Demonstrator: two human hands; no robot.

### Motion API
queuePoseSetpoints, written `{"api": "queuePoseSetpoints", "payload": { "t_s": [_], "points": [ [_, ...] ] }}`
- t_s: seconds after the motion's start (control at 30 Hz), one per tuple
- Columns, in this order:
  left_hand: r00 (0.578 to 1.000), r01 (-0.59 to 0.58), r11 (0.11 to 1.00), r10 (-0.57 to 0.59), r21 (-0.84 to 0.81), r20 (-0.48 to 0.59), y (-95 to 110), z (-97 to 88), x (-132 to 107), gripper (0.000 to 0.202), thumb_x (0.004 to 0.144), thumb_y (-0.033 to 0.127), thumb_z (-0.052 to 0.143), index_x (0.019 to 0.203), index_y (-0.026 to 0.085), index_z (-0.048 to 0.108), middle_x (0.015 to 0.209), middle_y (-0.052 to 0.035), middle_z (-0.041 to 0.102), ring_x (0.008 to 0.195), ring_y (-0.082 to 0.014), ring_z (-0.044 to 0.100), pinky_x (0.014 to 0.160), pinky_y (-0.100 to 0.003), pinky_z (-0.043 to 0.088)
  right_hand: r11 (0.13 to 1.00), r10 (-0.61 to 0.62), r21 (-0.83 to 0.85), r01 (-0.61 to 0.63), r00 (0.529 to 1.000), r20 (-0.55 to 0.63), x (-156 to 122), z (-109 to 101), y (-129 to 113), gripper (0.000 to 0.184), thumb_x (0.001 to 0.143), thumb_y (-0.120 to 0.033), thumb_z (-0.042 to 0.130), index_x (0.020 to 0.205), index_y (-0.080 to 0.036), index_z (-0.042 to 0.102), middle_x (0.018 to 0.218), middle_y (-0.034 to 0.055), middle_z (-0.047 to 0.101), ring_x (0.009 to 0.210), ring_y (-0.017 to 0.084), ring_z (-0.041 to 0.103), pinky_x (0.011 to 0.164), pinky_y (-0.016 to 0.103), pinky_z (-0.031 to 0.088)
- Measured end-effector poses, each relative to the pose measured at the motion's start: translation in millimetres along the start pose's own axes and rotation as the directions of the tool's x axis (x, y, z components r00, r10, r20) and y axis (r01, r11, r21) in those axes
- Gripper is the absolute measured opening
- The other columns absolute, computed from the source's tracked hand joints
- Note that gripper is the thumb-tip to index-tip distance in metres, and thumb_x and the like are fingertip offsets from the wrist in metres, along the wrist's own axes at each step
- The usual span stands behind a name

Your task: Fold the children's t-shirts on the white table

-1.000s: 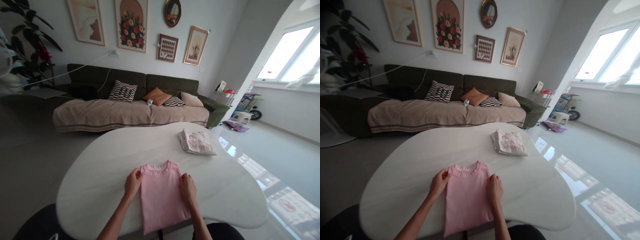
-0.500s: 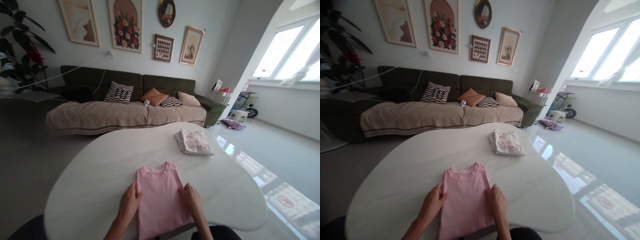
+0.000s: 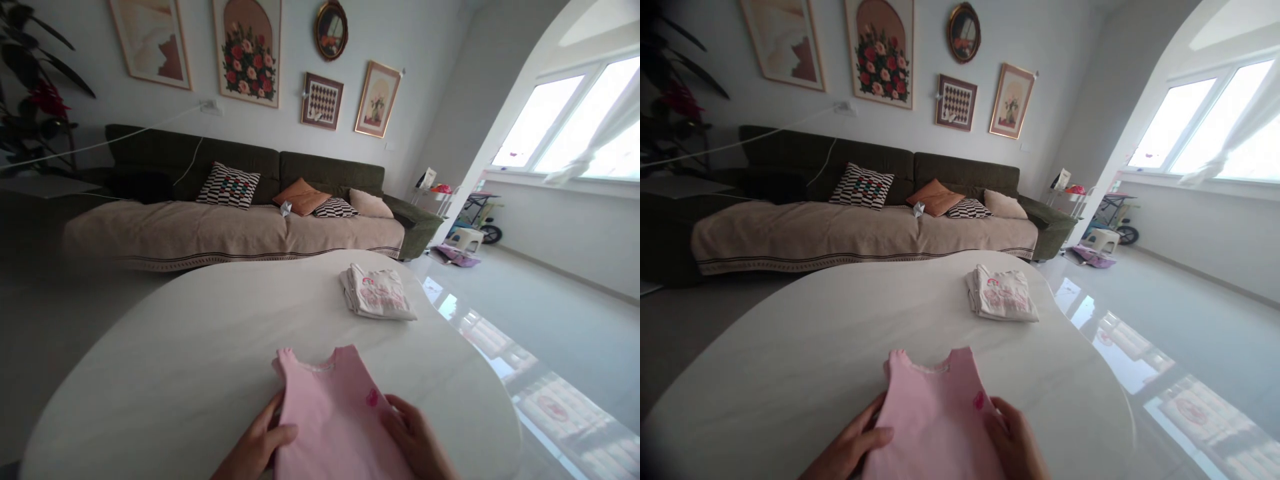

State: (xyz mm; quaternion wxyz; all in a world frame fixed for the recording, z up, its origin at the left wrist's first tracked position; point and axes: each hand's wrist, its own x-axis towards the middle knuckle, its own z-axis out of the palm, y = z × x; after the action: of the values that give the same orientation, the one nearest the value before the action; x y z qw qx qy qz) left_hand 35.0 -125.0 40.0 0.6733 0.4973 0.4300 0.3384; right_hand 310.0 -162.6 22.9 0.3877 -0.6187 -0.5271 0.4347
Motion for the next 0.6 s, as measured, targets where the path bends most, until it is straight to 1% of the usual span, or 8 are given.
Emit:
{"api": "queuePoseSetpoints", "payload": {
  "t_s": [0.03, 0.1, 0.2, 0.3, 0.4, 0.47, 0.53, 0.6],
  "points": [
    [0.998, -0.029, 0.999, 0.031, -0.025, 0.060, 19, 7.7, 13, 0.059, 0.069, 0.023, 0.051, 0.127, 0.019, 0.042, 0.115, -0.0039, 0.060, 0.102, -0.0217, 0.057, 0.084, -0.034, 0.047, 1.000, -0.020, -0.002, 0.020, 1.000, -0.010, 6, -17, -14, 0.051, 0.071, -0.056, 0.050, 0.096, -0.012, 0.059, 0.079, 0.0074, 0.067, 0.073, 0.020, 0.060, 0.058, 0.025, 0.044],
    [0.984, -0.167, 0.986, 0.167, -0.017, 0.068, 51, 22.2, 40, 0.054, 0.071, 0.024, 0.055, 0.124, 0.018, 0.046, 0.108, -0.0049, 0.063, 0.096, -0.0211, 0.060, 0.080, -0.031, 0.049, 0.999, -0.045, -0.031, 0.042, 0.992, -0.114, 24, -53, -42, 0.054, 0.070, -0.056, 0.052, 0.101, -0.013, 0.058, 0.076, 0.0054, 0.067, 0.066, 0.018, 0.059, 0.053, 0.023, 0.043],
    [0.960, -0.279, 0.960, 0.278, 0.004, 0.025, 69, 37.3, 73, 0.045, 0.076, 0.030, 0.053, 0.120, 0.022, 0.050, 0.104, -0.0022, 0.064, 0.096, -0.0181, 0.059, 0.078, -0.027, 0.049, 0.987, -0.085, -0.157, 0.034, 0.938, -0.335, 68, -107, -76, 0.058, 0.069, -0.059, 0.050, 0.106, -0.014, 0.057, 0.069, 0.0032, 0.066, 0.058, 0.016, 0.057, 0.047, 0.022, 0.040],
    [0.948, -0.318, 0.947, 0.319, 0.040, -0.017, 48, 41.4, 86, 0.038, 0.084, 0.036, 0.039, 0.119, 0.026, 0.050, 0.101, -0.0006, 0.064, 0.100, -0.0166, 0.058, 0.075, -0.026, 0.049, 0.914, -0.159, -0.394, -0.096, 0.808, -0.567, 123, -146, -87, 0.051, 0.072, -0.053, 0.048, 0.106, -0.017, 0.058, 0.072, 0.0038, 0.066, 0.066, 0.019, 0.059, 0.059, 0.028, 0.044],
    [0.869, -0.407, 0.856, 0.470, 0.318, -0.154, 7, 36.4, 90, 0.037, 0.087, 0.039, 0.035, 0.118, 0.027, 0.051, 0.101, -0.0015, 0.064, 0.103, -0.0161, 0.056, 0.074, -0.026, 0.048, 0.877, -0.164, -0.429, -0.216, 0.704, -0.691, 165, -160, -65, 0.052, 0.071, -0.040, 0.048, 0.115, -0.012, 0.051, 0.095, 0.0135, 0.064, 0.090, 0.026, 0.058, 0.080, 0.038, 0.041],
    [0.804, -0.405, 0.768, 0.558, 0.496, -0.207, -18, 28.6, 94, 0.037, 0.083, 0.040, 0.044, 0.117, 0.026, 0.052, 0.102, -0.0035, 0.064, 0.103, -0.0170, 0.056, 0.077, -0.025, 0.048, 0.899, -0.122, -0.373, -0.229, 0.688, -0.716, 178, -156, -38, 0.052, 0.067, -0.033, 0.050, 0.111, -0.006, 0.052, 0.102, 0.0211, 0.060, 0.101, 0.031, 0.053, 0.087, 0.043, 0.037],
    [0.784, -0.380, 0.739, 0.576, 0.557, -0.229, -38, 17.1, 99, 0.039, 0.079, 0.038, 0.053, 0.115, 0.023, 0.054, 0.104, -0.0065, 0.064, 0.103, -0.0193, 0.057, 0.082, -0.028, 0.048, 0.925, -0.074, -0.305, -0.228, 0.678, -0.731, 182, -149, -8, 0.044, 0.062, -0.030, 0.054, 0.098, -0.006, 0.058, 0.098, 0.0232, 0.061, 0.102, 0.033, 0.053, 0.088, 0.044, 0.037],
    [0.776, -0.364, 0.698, 0.593, 0.617, -0.213, -54, 2.9, 101, 0.038, 0.077, 0.037, 0.054, 0.112, 0.022, 0.056, 0.107, -0.0087, 0.063, 0.103, -0.0217, 0.057, 0.087, -0.033, 0.047, 0.952, -0.024, -0.223, -0.210, 0.673, -0.739, 184, -142, 19, 0.032, 0.058, -0.030, 0.057, 0.084, -0.012, 0.060, 0.087, 0.0196, 0.064, 0.093, 0.031, 0.058, 0.082, 0.044, 0.042]
  ]
}}
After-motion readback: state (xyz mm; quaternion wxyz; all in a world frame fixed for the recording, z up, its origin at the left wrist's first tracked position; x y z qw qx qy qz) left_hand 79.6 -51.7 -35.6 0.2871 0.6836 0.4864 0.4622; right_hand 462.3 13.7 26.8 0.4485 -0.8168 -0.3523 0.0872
